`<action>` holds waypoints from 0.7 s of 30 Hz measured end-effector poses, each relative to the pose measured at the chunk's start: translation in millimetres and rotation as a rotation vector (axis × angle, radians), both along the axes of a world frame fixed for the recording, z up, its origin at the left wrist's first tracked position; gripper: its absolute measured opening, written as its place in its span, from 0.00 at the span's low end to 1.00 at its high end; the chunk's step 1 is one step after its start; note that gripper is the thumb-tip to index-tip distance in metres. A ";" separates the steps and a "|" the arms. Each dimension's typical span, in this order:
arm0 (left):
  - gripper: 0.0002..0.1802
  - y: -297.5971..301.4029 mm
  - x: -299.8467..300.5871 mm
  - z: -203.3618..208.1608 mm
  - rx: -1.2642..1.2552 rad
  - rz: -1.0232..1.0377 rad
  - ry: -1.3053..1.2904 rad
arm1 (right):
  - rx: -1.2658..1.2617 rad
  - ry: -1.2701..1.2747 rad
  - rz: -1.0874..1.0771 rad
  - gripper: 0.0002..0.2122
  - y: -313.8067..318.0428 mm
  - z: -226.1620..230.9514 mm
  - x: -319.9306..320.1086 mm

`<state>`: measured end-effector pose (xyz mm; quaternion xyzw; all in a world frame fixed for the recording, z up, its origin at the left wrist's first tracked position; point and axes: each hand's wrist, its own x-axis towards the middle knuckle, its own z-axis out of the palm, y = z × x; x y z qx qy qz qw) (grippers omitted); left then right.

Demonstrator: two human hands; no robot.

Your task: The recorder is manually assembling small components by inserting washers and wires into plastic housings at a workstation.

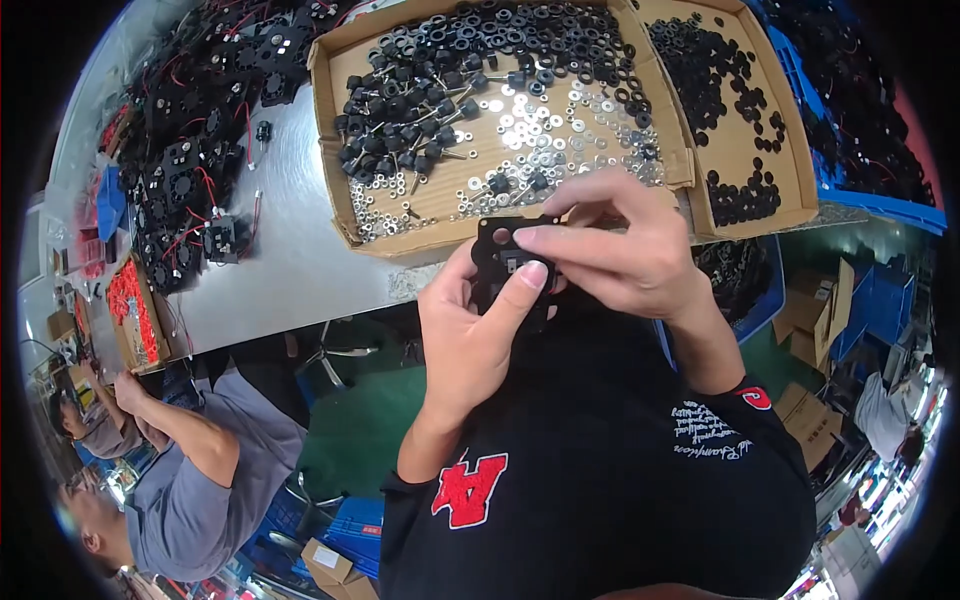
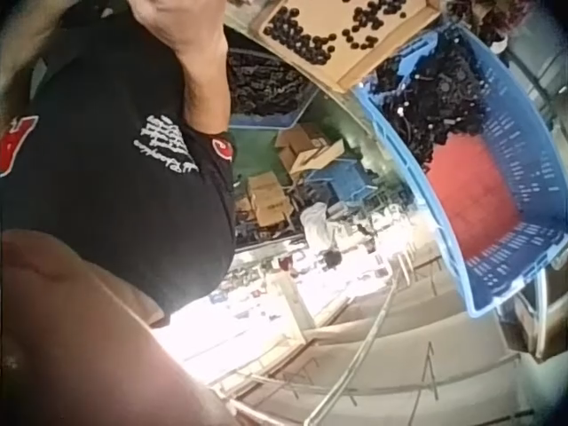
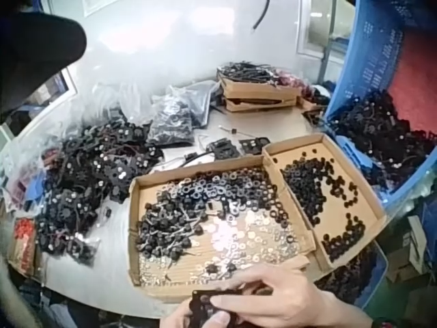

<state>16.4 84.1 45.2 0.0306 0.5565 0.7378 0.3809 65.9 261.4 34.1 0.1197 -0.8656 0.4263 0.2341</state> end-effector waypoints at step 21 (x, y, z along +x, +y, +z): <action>0.27 -5.8 0.3 -9.3 0.002 0.051 -0.094 | 0.052 -0.502 -0.622 0.10 56.8 -9.7 -33.3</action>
